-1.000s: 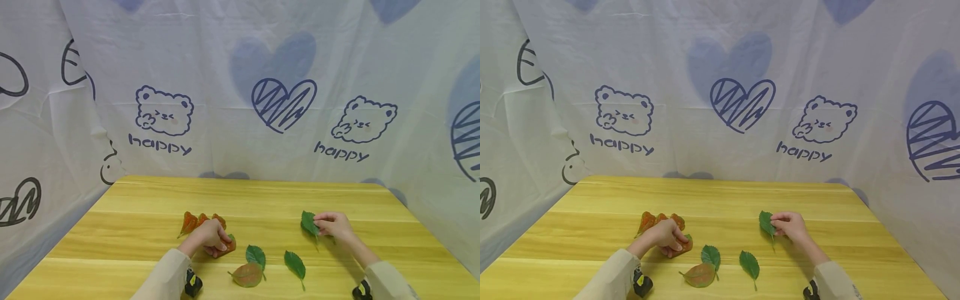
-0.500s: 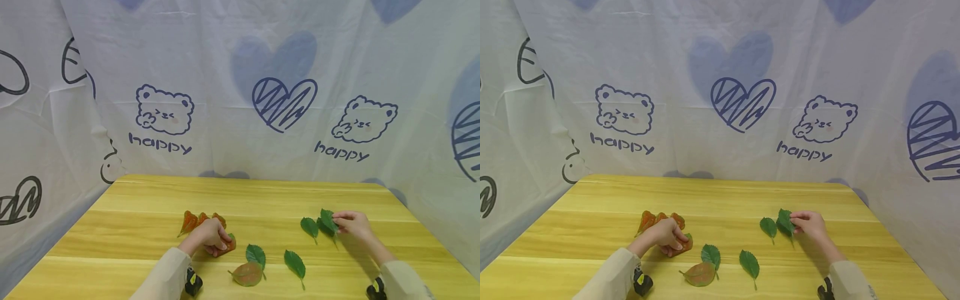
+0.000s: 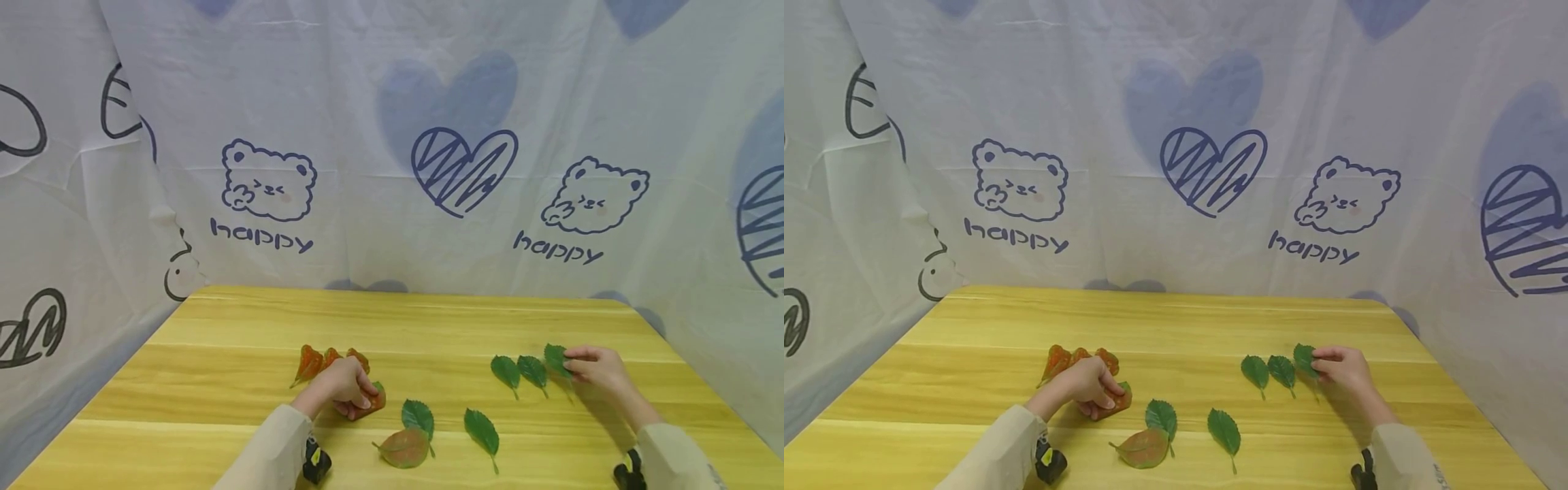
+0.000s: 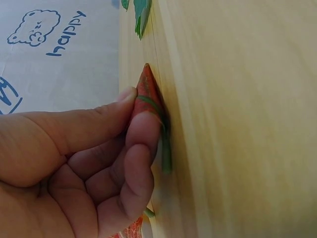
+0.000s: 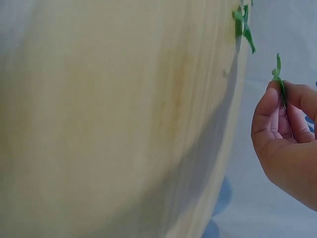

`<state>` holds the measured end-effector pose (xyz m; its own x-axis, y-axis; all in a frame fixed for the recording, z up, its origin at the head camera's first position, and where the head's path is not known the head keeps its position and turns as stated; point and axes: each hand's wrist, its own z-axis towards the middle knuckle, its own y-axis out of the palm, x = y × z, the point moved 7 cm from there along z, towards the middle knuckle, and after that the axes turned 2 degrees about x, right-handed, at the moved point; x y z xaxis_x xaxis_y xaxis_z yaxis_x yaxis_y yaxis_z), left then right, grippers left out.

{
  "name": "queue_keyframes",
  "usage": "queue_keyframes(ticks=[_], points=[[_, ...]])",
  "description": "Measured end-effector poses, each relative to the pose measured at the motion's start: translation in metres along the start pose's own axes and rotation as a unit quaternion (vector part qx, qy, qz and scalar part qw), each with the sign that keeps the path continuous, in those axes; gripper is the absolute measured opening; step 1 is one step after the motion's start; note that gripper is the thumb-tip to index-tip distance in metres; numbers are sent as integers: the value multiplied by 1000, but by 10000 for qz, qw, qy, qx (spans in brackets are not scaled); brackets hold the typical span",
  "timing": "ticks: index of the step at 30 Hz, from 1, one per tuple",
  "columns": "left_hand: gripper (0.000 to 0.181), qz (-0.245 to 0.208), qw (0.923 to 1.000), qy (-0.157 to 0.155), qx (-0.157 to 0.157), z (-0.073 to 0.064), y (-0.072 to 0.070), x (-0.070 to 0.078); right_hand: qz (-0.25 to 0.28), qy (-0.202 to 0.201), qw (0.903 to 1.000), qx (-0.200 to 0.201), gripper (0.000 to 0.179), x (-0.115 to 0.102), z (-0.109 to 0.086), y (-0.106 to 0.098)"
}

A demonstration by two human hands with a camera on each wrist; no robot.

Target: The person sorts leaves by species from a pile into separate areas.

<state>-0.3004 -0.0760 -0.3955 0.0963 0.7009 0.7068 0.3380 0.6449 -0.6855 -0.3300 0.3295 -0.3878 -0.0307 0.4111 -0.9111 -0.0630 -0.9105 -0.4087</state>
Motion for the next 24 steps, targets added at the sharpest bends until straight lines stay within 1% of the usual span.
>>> queue_keyframes(ticks=[6,10,18,21,24], points=[[16,-25,10000,-46,-4,0,0,-1,-312,75,9992,240,28,10,3,-10],[16,-9,10000,-21,-8,-1,0,0,-343,118,9989,289,28,14,3,-12],[16,-16,10000,-33,3,-2,0,1,-456,378,9978,-294,28,18,3,-4],[16,-10,10000,-22,30,-3,0,1,-473,406,9973,-382,29,17,3,0],[16,24,10000,-16,42,-3,0,2,-540,347,9969,-465,29,15,4,2]])
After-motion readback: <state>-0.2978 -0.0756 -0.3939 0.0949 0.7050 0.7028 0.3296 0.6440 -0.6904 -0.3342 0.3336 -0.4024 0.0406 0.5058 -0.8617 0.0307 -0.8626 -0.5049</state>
